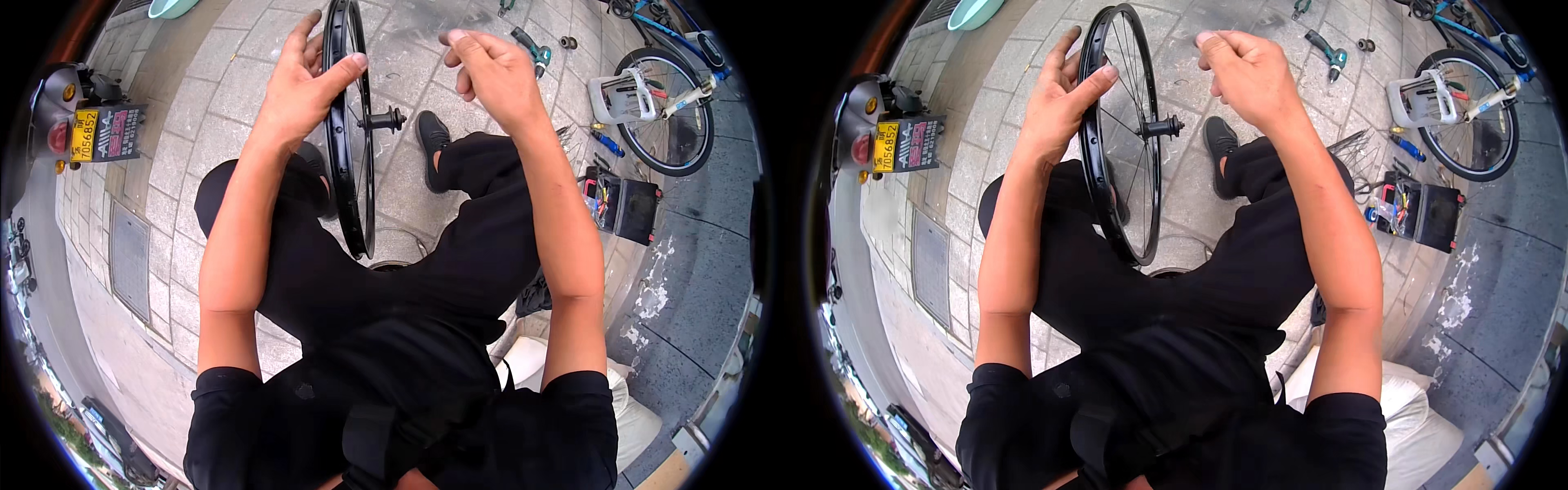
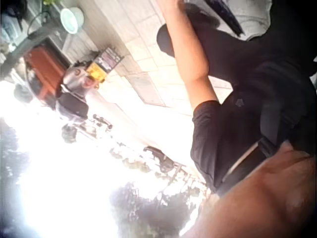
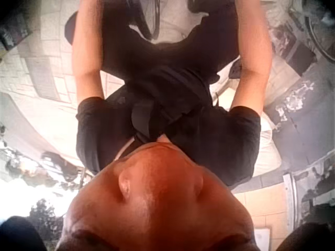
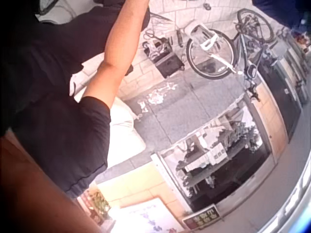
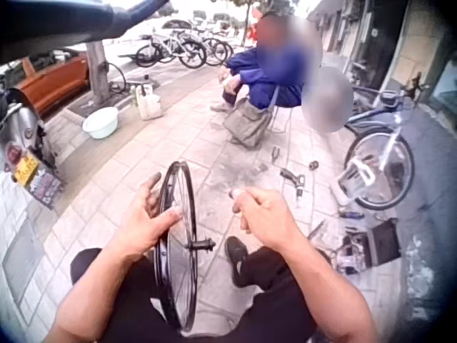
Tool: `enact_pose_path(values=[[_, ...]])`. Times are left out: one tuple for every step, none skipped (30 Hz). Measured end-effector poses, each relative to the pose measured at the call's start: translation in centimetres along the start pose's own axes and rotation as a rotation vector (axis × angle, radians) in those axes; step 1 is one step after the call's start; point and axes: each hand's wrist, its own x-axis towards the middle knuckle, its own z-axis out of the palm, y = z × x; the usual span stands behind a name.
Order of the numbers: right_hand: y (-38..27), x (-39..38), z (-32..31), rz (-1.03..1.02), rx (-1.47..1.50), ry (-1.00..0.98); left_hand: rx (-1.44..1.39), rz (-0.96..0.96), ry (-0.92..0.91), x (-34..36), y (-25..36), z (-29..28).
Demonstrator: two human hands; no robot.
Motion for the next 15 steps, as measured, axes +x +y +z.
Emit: enact_pose_path(values=[[0.5, 0.2, -2.5, 0.011, 0.011, 0.038, -0.033, -0.056, -0.006, -0.3, 0.7, -0.8], [1.4, 0.3, -5.0, 0.015, 0.033, 0.105, 0.004, -0.061, 0.022, -0.2, 0.5, -1.6], [2.6, 0.3, -7.7, 0.021, 0.050, 0.175, 0.036, -0.064, 0.048, 0.2, 0.3, -2.4], [4.5, 0.3, -9.9, 0.047, 0.067, 0.242, 0.006, -0.071, 0.072, 0.3, 0.1, -3.0], [6.6, 0.0, -12.1, 0.076, 0.075, 0.322, 0.033, -0.057, 0.088, 0.7, 0.3, -2.9], [8.9, -0.5, -13.6, 0.148, 0.085, 0.384, 0.064, -0.061, 0.100, 1.1, 0.3, -3.0], [11.7, -1.1, -14.6, 0.222, 0.095, 0.442, 0.095, -0.067, 0.114, 1.5, 0.2, -3.2], [14.9, -1.8, -15.6, 0.342, 0.085, 0.463, 0.099, -0.042, 0.129, 2.0, 0.1, -3.2], [18.3, -2.6, -15.8, 0.467, 0.073, 0.488, 0.085, -0.063, 0.152, 2.5, 0.3, -2.9], [21.8, -3.5, -15.2, 0.535, 0.076, 0.492, 0.058, -0.065, 0.142, 2.9, 0.3, -3.2], [25.2, -4.6, -14.9, 0.606, 0.058, 0.503, 0.010, -0.074, 0.128, 2.9, 0.0, -3.7], [28.6, -5.6, -14.3, 0.685, 0.073, 0.513, 0.005, -0.078, 0.134, 2.7, -0.1, -4.2], [31.8, -6.3, -13.5, 0.756, 0.087, 0.530, -0.007, -0.076, 0.138, 2.5, -0.1, -5.0], [34.7, -7.3, -13.2, 0.851, 0.136, 0.596, -0.015, -0.074, 0.121, 2.7, -0.6, -5.8], [37.8, -8.6, -13.2, 0.942, 0.144, 0.677, -0.014, -0.072, 0.108, 2.9, -1.0, -6.3]])
